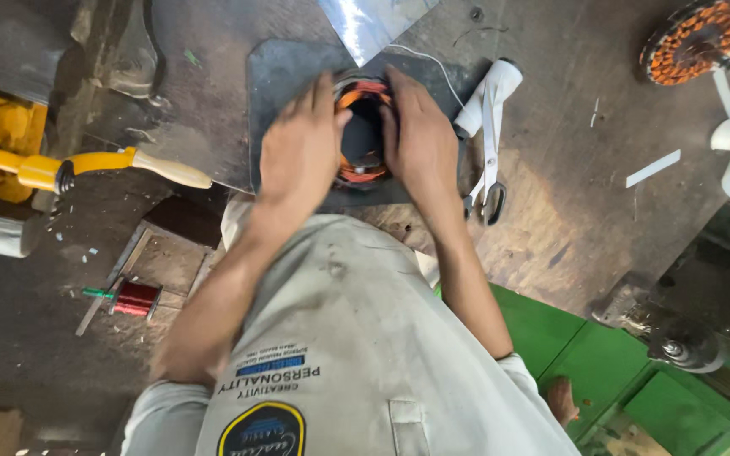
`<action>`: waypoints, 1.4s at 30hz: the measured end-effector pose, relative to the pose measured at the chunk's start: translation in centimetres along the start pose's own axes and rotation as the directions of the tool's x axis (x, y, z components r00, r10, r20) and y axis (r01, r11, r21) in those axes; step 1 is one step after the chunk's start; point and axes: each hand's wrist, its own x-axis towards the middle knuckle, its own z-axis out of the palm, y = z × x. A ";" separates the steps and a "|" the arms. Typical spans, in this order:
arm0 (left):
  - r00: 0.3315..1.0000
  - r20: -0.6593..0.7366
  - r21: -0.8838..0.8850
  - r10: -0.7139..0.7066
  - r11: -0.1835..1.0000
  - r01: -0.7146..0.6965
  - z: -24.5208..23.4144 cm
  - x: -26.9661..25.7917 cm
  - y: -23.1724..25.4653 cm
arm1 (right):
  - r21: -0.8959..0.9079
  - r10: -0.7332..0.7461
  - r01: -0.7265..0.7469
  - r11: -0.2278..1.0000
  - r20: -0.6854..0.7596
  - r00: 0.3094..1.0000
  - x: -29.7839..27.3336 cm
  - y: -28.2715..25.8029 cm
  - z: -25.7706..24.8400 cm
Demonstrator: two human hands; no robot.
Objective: The person winds copper wire onto a motor stator, trims the wire, and applies a liquid substance from a bottle. They also cut a sheet of insulating material with scissors.
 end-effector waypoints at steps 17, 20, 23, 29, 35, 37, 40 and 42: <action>0.958 -0.028 0.032 0.284 0.958 -0.283 -1.4 4.7 -0.5 | -0.017 0.008 -0.015 1.000 -0.348 0.938 1.0 0.0 3.2; 0.936 -0.118 -0.051 0.333 0.939 -0.341 -3.4 2.4 0.1 | -0.014 0.339 -0.342 0.940 -0.105 0.935 -1.3 -1.0 1.6; 0.999 -0.020 -0.095 -0.039 0.995 0.037 -4.0 0.7 0.6 | -0.155 0.197 -0.209 0.966 -0.093 0.976 -0.8 -1.7 -0.7; 0.997 0.056 -0.054 0.046 0.998 -0.043 -1.0 1.1 -2.1 | -0.075 -0.334 0.331 0.941 -0.023 0.942 1.7 -0.4 -0.4; 0.980 0.122 0.000 0.161 0.987 -0.162 -2.3 2.8 -2.1 | 0.088 -0.349 0.349 0.933 -0.010 0.937 3.1 0.3 -0.2; 0.981 0.158 0.009 0.114 0.993 -0.117 -2.9 3.0 -1.6 | 0.115 -0.388 0.388 0.914 -0.030 0.921 3.8 0.4 -0.3; 0.991 0.129 0.000 0.042 0.999 -0.043 -2.6 2.6 -1.2 | 0.098 -0.368 0.370 0.924 -0.033 0.929 4.2 0.6 0.3; 0.998 0.065 -0.007 -0.010 1.000 0.011 -2.2 2.4 -1.1 | 0.076 -0.342 0.345 0.936 -0.040 0.939 4.4 0.6 1.2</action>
